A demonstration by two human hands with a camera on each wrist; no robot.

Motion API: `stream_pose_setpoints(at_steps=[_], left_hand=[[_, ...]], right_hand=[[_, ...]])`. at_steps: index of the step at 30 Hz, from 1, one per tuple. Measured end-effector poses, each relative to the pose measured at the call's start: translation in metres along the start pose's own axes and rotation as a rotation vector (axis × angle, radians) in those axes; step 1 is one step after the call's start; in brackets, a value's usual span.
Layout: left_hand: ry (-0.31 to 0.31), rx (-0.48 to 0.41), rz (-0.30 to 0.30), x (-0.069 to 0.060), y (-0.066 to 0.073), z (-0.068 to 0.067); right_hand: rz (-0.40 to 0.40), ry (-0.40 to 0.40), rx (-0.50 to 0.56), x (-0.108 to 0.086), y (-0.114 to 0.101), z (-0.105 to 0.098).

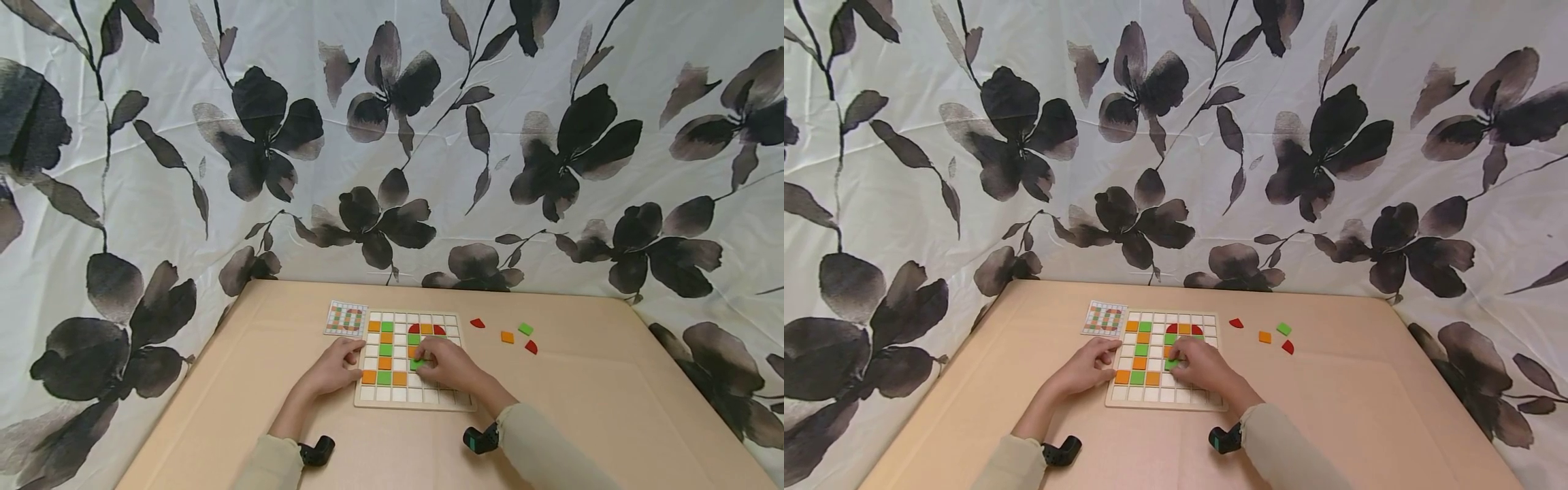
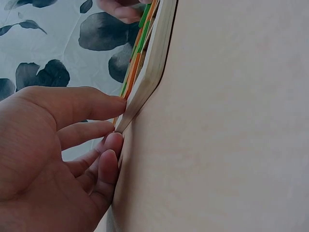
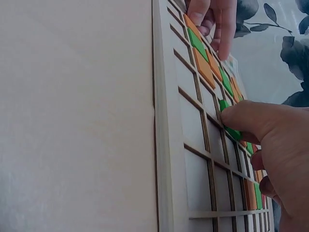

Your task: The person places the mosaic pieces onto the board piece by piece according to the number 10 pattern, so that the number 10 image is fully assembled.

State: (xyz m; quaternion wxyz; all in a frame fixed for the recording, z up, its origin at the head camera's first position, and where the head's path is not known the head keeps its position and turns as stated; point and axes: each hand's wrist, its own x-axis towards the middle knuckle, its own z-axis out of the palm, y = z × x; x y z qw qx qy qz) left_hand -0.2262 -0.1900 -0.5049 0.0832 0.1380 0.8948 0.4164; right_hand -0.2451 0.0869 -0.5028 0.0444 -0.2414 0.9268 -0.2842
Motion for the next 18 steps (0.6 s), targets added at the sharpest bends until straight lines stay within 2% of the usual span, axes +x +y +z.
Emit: stream_pose_setpoints(at_steps=[12,18], left_hand=[[-0.003,0.006,0.007,0.0,-0.001,0.0],[0.002,0.003,0.006,0.0,-0.002,0.001]], right_hand=[[-0.055,0.029,-0.034,-0.001,0.002,0.0],[0.026,0.068,-0.015,-0.008,0.012,-0.01]])
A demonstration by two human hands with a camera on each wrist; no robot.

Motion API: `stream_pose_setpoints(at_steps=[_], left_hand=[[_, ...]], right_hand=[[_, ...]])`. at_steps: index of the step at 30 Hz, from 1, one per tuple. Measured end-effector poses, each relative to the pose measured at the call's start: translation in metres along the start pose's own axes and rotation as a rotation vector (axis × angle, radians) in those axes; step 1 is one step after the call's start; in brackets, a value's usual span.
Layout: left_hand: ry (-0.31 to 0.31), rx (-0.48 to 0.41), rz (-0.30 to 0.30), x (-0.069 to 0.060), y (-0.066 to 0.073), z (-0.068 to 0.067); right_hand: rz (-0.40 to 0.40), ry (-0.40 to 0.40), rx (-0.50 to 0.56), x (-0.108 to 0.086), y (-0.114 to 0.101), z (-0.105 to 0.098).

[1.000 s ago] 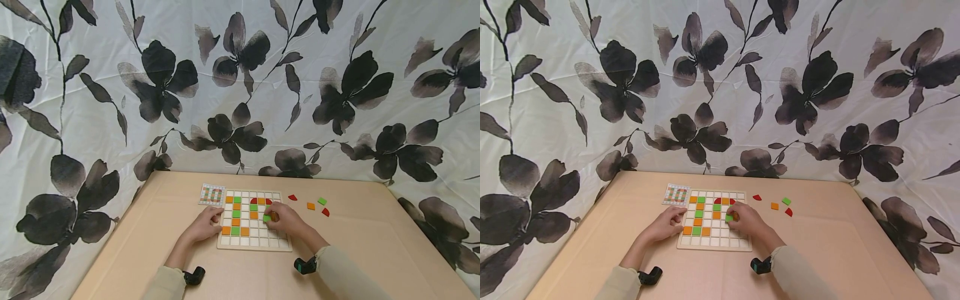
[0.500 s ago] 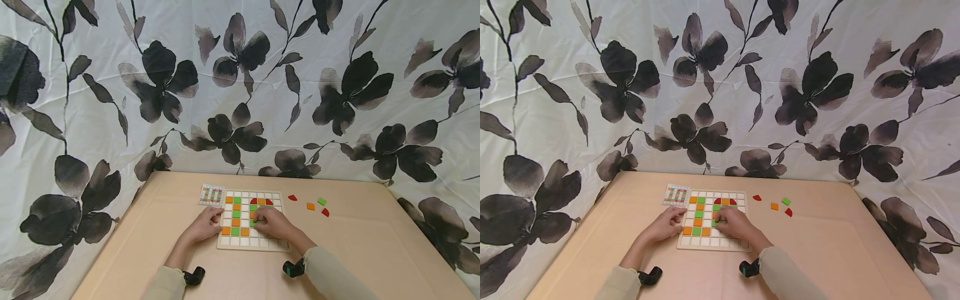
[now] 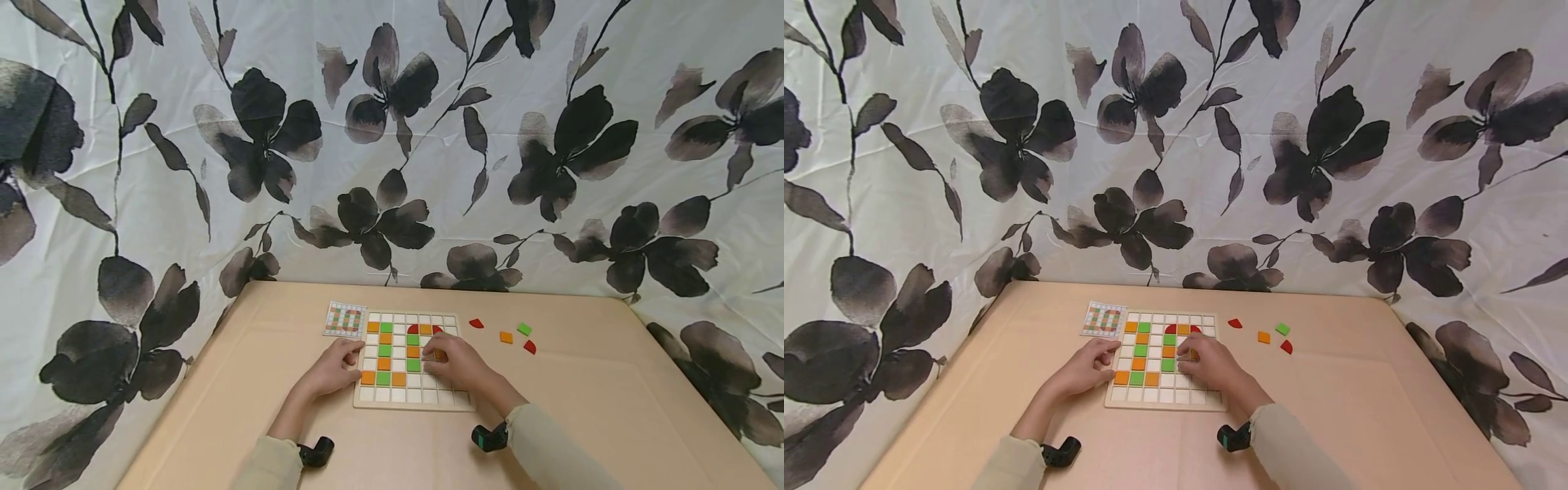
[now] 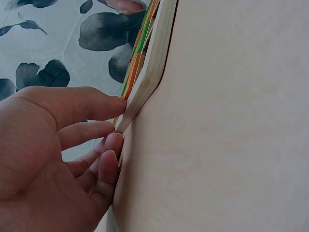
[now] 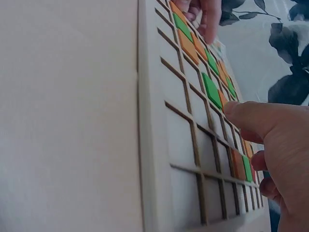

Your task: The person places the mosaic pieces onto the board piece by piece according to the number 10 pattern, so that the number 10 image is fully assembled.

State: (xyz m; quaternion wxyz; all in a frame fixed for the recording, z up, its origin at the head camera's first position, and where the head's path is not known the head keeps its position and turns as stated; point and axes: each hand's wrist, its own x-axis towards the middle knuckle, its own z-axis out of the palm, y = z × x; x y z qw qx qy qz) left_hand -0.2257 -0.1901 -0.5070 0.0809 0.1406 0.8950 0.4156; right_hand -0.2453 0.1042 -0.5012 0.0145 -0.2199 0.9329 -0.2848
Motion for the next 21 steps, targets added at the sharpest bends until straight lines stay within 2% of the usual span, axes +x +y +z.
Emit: stream_pose_setpoints(at_steps=[7,11,21], left_hand=[[0.01,-0.008,-0.005,0.001,-0.001,-0.001],[0.012,-0.007,-0.006,0.001,0.0,-0.001],[0.013,-0.002,-0.012,0.002,0.001,0.0]], right_hand=[[0.133,0.03,0.023,-0.005,0.022,-0.022],[0.173,0.038,0.021,-0.012,0.042,-0.034],[0.15,0.105,-0.017,-0.029,0.09,-0.063]])
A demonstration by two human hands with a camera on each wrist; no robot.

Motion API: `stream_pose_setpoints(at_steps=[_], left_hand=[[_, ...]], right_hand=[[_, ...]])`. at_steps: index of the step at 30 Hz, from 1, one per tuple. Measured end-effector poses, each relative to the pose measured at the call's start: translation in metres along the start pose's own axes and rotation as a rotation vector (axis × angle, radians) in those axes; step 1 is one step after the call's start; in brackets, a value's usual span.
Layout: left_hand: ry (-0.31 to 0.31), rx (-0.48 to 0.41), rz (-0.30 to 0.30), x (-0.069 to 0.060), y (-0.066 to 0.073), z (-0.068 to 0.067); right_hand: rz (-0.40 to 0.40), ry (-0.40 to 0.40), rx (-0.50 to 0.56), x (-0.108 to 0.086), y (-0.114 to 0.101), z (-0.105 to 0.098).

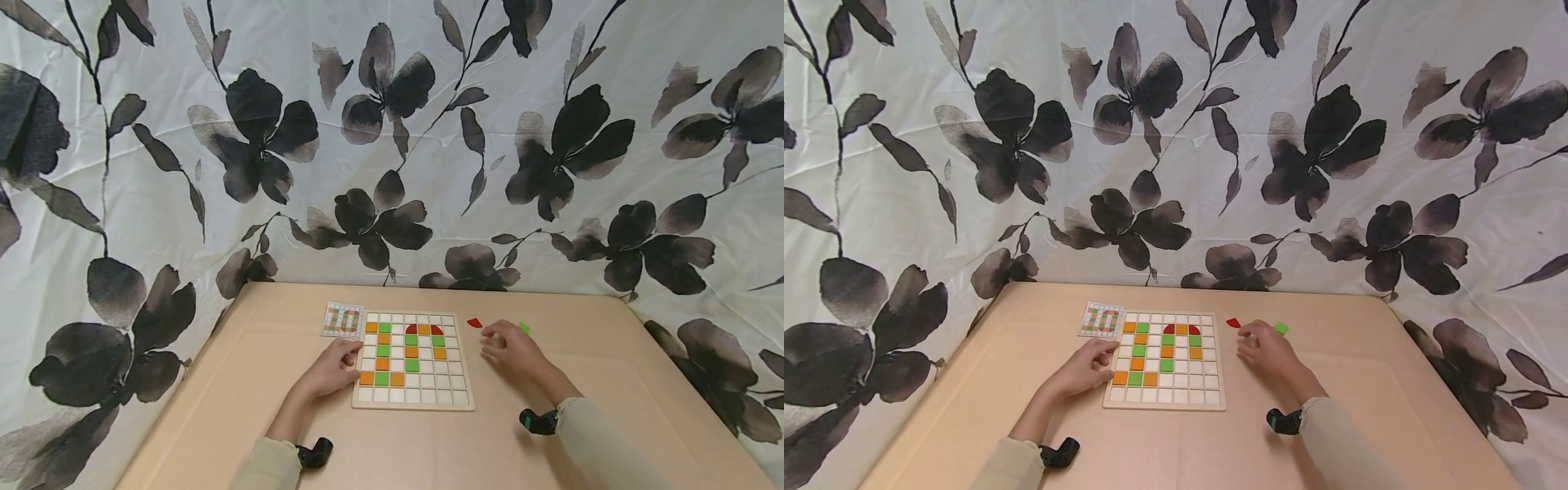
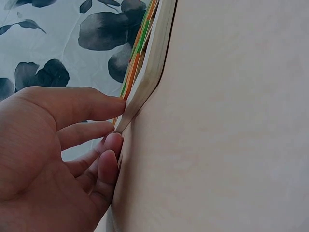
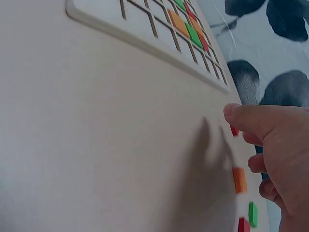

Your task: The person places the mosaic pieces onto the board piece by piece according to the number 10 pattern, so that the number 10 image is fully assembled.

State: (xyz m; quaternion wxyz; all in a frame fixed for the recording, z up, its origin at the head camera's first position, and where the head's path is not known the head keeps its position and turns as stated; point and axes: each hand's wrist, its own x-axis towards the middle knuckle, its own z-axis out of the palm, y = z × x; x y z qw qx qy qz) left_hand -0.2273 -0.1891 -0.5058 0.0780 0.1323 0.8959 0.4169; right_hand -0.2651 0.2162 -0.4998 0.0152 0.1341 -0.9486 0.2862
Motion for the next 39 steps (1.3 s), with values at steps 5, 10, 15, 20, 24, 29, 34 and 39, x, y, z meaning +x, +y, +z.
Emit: stream_pose_setpoints(at_steps=[5,10,15,20,24,29,34,39], left_hand=[[-0.001,0.004,0.002,0.0,-0.001,0.0],[-0.002,0.005,0.004,0.0,-0.001,-0.001],[-0.003,-0.001,0.011,-0.001,-0.001,-0.001],[-0.005,-0.001,0.01,-0.001,-0.001,-0.001],[-0.011,-0.001,0.006,0.0,0.0,-0.001],[-0.019,-0.002,0.01,-0.001,-0.001,-0.001],[-0.016,0.001,0.018,-0.001,-0.002,-0.001],[-0.014,0.006,0.019,-0.002,-0.003,-0.002]], right_hand=[[0.062,0.017,-0.066,-0.001,0.016,-0.013],[0.103,0.012,-0.103,-0.001,0.033,-0.024],[0.151,-0.032,-0.139,0.001,0.045,-0.03],[0.182,-0.07,-0.172,0.004,0.052,-0.033],[0.166,-0.07,-0.196,0.005,0.056,-0.034],[0.127,-0.023,-0.194,0.005,0.055,-0.031],[0.154,-0.009,-0.175,0.007,0.052,-0.027],[0.147,-0.024,-0.192,0.008,0.047,-0.023]])
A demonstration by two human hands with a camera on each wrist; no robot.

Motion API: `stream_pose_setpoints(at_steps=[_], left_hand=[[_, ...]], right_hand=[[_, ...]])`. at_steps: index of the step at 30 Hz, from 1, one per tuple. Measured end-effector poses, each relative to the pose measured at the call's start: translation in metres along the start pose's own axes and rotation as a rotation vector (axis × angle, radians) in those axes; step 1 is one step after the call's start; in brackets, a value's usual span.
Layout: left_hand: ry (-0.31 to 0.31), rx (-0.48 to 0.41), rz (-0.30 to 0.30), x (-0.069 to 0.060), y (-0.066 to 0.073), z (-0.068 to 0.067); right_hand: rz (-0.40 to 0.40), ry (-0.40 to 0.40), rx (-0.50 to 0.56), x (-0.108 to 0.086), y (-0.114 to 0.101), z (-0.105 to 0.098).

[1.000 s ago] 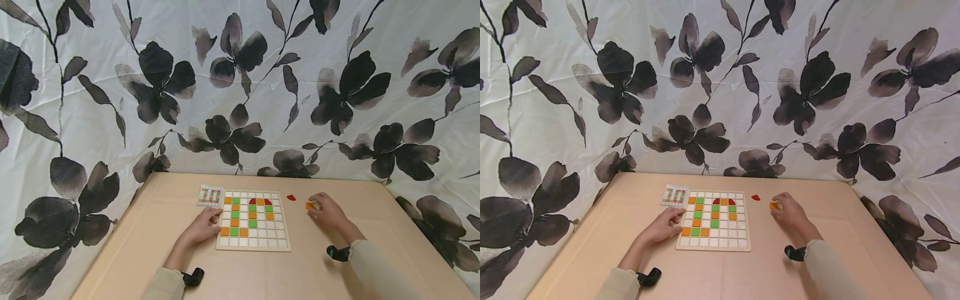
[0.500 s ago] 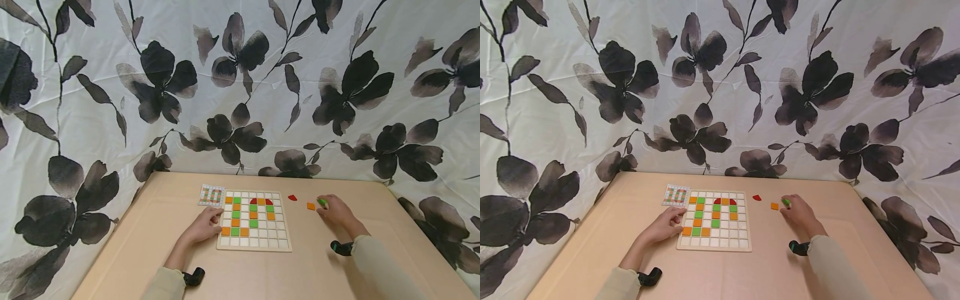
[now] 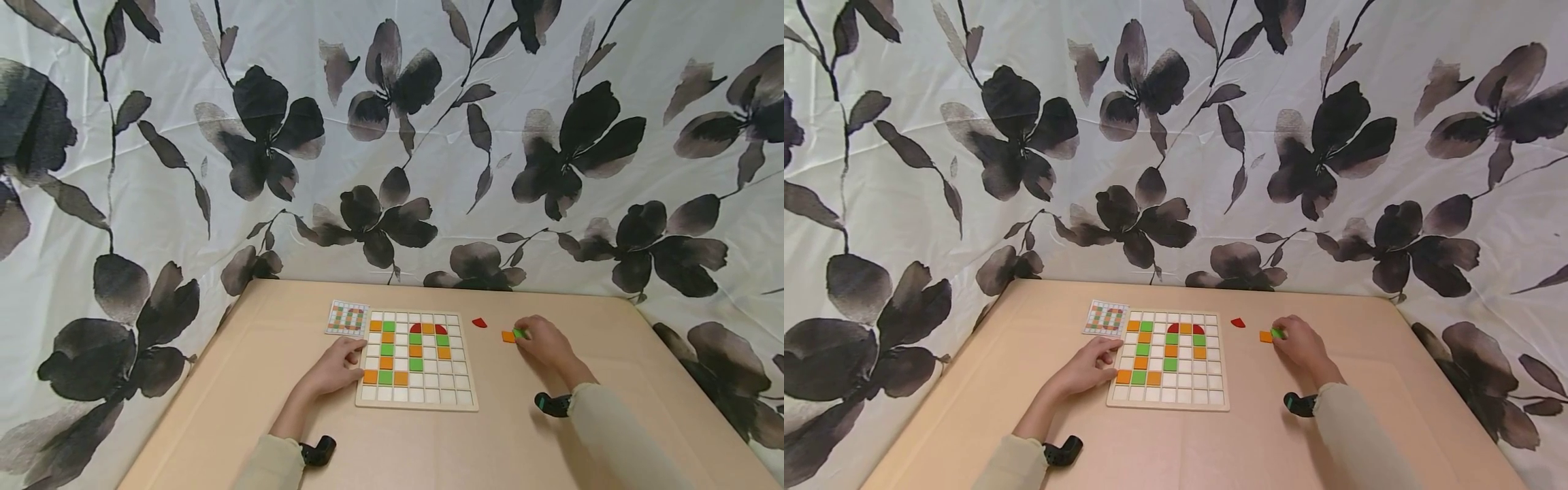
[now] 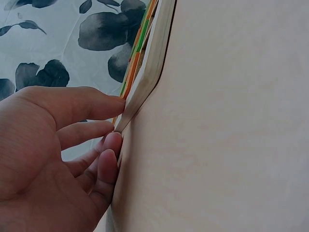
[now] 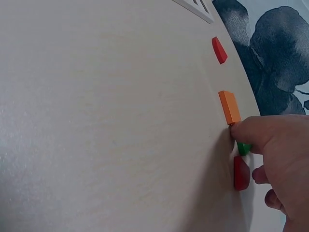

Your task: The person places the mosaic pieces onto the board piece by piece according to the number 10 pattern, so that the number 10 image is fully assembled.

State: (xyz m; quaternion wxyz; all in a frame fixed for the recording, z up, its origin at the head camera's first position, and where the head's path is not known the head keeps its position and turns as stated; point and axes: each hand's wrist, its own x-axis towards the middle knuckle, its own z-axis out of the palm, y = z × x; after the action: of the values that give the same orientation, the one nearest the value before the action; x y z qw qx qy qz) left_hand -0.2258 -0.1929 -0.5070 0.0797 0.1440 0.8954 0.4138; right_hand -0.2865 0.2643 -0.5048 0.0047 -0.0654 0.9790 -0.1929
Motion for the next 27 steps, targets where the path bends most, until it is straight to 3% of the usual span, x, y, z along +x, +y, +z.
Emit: stream_pose_setpoints(at_steps=[8,13,27], left_hand=[[0.002,-0.01,-0.007,0.0,0.002,0.0],[0.004,-0.014,-0.011,-0.001,0.003,-0.001],[0.006,-0.009,-0.005,-0.001,0.003,0.0]], right_hand=[[0.017,-0.027,0.017,-0.004,-0.002,-0.003],[0.001,-0.001,0.054,-0.007,-0.007,0.0],[-0.118,0.052,0.129,-0.018,-0.054,0.012]])
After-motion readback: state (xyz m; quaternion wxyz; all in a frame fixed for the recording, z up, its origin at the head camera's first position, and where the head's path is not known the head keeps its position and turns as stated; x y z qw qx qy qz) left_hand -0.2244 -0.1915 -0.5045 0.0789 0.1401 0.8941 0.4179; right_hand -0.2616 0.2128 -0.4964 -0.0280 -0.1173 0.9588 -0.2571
